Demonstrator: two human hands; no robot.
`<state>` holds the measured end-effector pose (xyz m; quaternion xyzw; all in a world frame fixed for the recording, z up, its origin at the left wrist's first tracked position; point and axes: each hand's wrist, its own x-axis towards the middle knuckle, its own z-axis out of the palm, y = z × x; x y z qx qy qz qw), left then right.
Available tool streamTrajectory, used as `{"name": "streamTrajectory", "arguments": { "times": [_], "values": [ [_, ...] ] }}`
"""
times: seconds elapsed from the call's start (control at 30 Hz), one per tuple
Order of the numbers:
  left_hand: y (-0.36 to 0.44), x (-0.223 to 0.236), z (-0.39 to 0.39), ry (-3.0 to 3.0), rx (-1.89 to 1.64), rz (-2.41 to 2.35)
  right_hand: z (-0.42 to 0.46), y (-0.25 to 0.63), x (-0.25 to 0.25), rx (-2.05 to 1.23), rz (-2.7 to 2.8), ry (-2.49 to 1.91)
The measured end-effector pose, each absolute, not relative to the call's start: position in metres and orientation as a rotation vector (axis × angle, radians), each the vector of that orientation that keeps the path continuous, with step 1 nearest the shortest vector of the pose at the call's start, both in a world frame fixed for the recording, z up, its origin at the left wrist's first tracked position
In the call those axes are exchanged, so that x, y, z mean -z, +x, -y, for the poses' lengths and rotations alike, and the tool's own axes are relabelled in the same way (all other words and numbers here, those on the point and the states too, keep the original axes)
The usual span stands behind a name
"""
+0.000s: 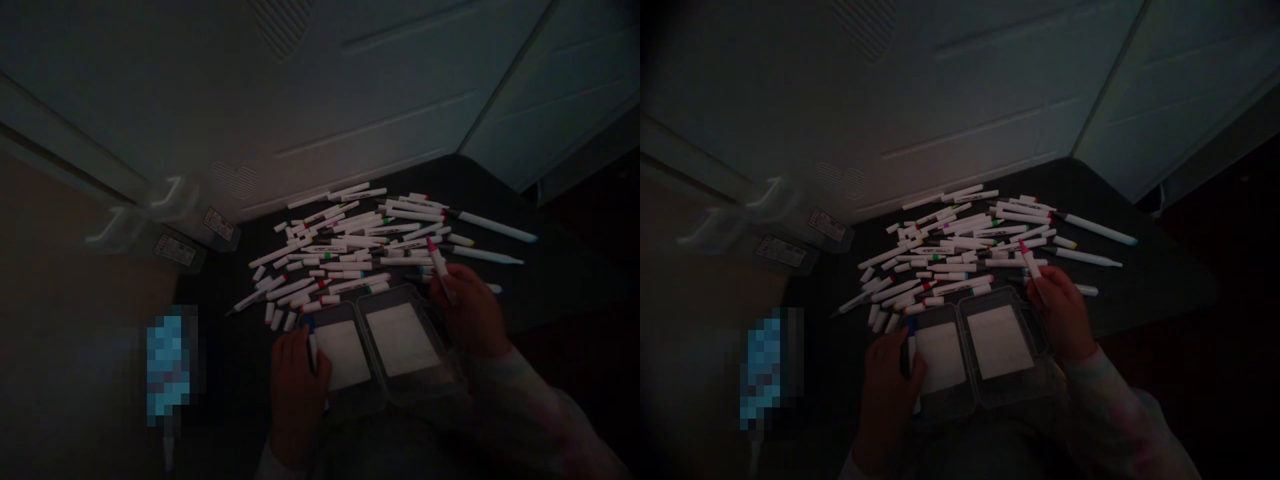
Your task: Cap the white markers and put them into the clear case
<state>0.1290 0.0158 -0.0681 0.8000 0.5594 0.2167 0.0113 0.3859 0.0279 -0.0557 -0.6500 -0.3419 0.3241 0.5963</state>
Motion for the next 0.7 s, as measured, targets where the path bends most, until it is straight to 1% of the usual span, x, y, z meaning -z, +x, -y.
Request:
{"name": "streamTrajectory", "arguments": {
  "times": [0.27, 0.47, 0.7],
  "values": [
    [0.1324, 0.0687, -0.0131, 2.565, -0.611, -1.791, -0.0269, 0.3877, 0.0598, -0.854, 0.709, -1.450],
    [0.1336, 0.0657, -0.0133, 2.679, -0.544, -1.785, -0.0261, 0.3870, 0.0594, -0.836, 0.715, -1.457],
    [0.1363, 0.0623, -0.0141, 2.673, -0.496, -1.810, -0.0257, 0.3876, 0.0587, -0.840, 0.684, -1.444]
  ]
}}
